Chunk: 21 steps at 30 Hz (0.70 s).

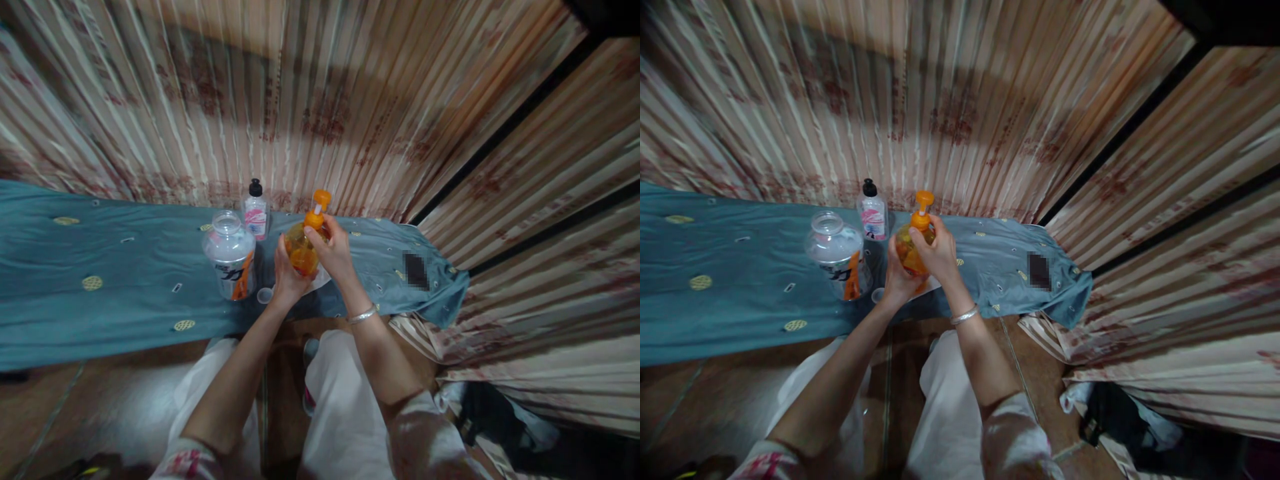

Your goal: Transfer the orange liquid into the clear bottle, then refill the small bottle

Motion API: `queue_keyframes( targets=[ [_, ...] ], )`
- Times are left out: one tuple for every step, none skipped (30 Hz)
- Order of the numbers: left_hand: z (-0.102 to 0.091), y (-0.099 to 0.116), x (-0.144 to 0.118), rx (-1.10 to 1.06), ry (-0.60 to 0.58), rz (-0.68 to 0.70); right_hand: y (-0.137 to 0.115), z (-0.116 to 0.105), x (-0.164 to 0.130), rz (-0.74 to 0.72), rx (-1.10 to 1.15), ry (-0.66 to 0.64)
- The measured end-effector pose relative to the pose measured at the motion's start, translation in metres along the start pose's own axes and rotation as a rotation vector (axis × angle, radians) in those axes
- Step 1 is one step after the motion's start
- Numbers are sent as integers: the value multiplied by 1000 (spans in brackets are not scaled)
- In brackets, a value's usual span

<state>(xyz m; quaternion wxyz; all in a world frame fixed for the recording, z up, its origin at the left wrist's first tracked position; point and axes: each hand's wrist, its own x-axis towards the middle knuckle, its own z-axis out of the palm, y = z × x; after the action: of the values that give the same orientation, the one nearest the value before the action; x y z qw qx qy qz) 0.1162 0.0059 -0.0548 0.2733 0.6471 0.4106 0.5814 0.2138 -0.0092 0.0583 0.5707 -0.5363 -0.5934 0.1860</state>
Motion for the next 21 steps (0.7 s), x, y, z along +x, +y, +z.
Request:
queue_keyframes(
  targets=[
    [0, 0, 0, -2, 0, 0, -1, 0, 0, -1, -1, 5],
    [0, 0, 0, -4, 1, -1, -2, 0, 0, 0, -6, 20],
    [0, 0, 0, -6, 3, -2, -2, 1, 1, 6, -15, 44],
    [0, 0, 0, -9, 5, -2, -2, 2, 2, 17, -30, 74],
    [0, 0, 0, -11, 6, -1, -2, 2, 3, 34, -49, 104],
    [0, 0, 0, -10, 6, 0, -1, 3, 5, 51, -68, 131],
    [0, 0, 1, -5, 5, 1, 0, 3, 6, 63, -82, 152],
    [0, 1, 1, 3, 4, 2, 1, 3, 6, 66, -87, 161],
    [0, 1, 1, 11, 3, 2, 2, 3, 7, 59, -84, 155],
    [0, 1, 1, 17, 1, 3, 2, 2, 7, 42, -74, 136],
    [0, 1, 1, 21, 1, 5, 2, 1, 6, 21, -61, 108],
    [0, 1, 1, 23, 2, 5, 2, 1, 6, 0, -50, 78],
    [0, 1, 1, 23, 4, 5, 2, 0, 4, -18, -42, 51],
    [0, 1, 1, 24, 7, 5, 1, -1, 3, -30, -36, 34],
    [0, 1, 1, 25, 11, 4, 0, -1, 2, -36, -33, 29],
    [0, 0, 1, 28, 13, 4, -1, -1, 1, -34, -34, 37],
    [0, 0, 1, 30, 13, 4, -1, -1, 1, -28, -37, 52],
    [1, 0, 1, 32, 13, 5, -2, -1, 1, -18, -44, 70],
    [1, 0, 1, 34, 12, 6, -2, -1, 2, -6, -55, 87],
    [1, -1, 1, 35, 12, 8, -2, 0, 3, 4, -68, 101],
    [1, -1, 1, 35, 12, 9, -2, 0, 4, 11, -80, 108]
  ],
)
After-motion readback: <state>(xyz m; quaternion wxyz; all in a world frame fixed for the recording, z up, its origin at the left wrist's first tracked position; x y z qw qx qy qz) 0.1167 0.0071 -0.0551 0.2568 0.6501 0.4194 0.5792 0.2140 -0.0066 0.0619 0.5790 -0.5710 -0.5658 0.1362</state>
